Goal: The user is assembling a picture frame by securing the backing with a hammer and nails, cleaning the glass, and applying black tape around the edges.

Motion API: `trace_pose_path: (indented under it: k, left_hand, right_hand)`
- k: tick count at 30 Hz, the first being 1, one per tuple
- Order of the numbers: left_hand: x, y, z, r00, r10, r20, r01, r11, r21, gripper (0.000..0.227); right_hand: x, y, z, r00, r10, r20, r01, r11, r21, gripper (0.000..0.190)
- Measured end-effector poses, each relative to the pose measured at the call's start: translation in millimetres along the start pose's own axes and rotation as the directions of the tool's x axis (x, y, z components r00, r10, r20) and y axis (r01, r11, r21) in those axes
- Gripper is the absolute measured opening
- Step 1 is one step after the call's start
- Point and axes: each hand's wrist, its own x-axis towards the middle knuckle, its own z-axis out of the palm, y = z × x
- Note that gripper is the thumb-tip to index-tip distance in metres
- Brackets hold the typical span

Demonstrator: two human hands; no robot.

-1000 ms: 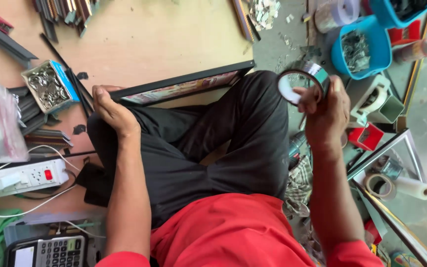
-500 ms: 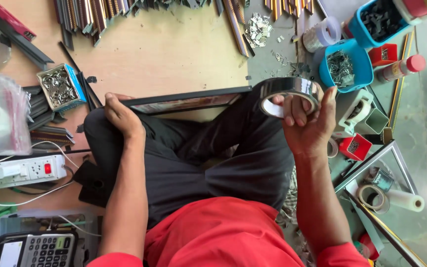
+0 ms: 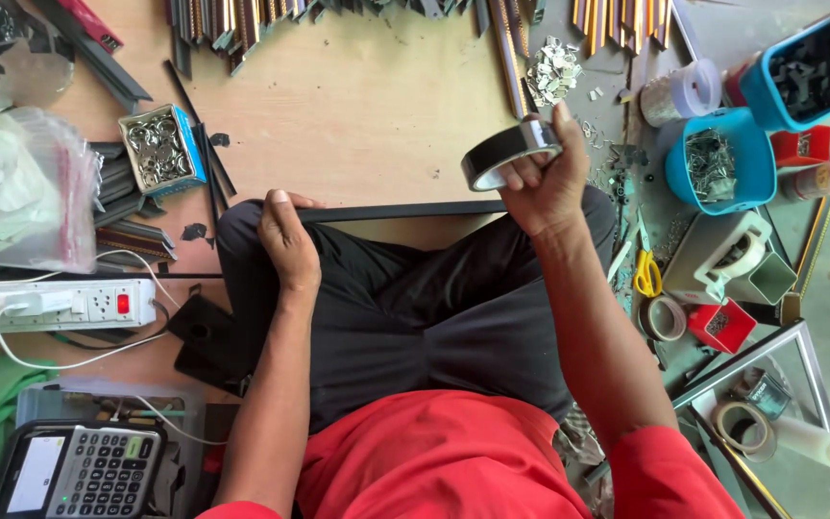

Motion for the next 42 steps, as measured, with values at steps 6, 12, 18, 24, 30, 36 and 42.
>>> trace_pose_path:
  k: [6,12,18,24,30,36,42]
  left_hand:
    - [12.0,101.0,17.3,0.898,0.380,0.222,-0.422,0.596,0.684,0.023]
    - [26.6,116.7,92.6,0.766,0.318,0.559,-0.510,0.830,0.227,0.017]
    - [39.8,65.4,114.9,0.652,-0.062,0.755,0.190,0.978,-0.084,0.024]
    - [33.4,54.7,98.7,0.733,-0.097,0.673,0.395,0.867,-0.305,0.032]
    - [42.7,54.4,102.0,0.716,-0.038,0.697,0.397,0.843,-0.362,0.029]
    - [39.1,56.0,115.8,0.723,0.081,0.686,-0.013,0.994,-0.104,0.034]
    - [36.4,52.0,105.6,0.733,0.013,0.680,0.149,0.972,-0.179,0.043]
  right_hand:
    - [16.0,21.4,-11.3,0.994,0.104,-0.036,-0.105,0.993,-0.044,0.040]
    - [18.0,33.2,-17.2,0.997,-0.009,0.073,0.041,0.893,-0.447,0.042]
    - [9.3,38.7,-14.0,0.983,-0.136,0.127,0.182,0.577,-0.796,0.041]
    - [9.2,30.5,17.5,0.984,0.079,0.163,0.038,0.789,-0.613,0.054]
    - [17.7,14.2,46.5,0.935,0.347,0.077,-0.273,0.839,-0.471,0.079]
    - [17.7,37.6,-3.4,0.982,-0.066,0.176,0.185,0.492,-0.850,0.063]
    - [16.3,41.7,-3.8,0.991,-0.133,0.035,0.103,0.547,-0.831,0.058]
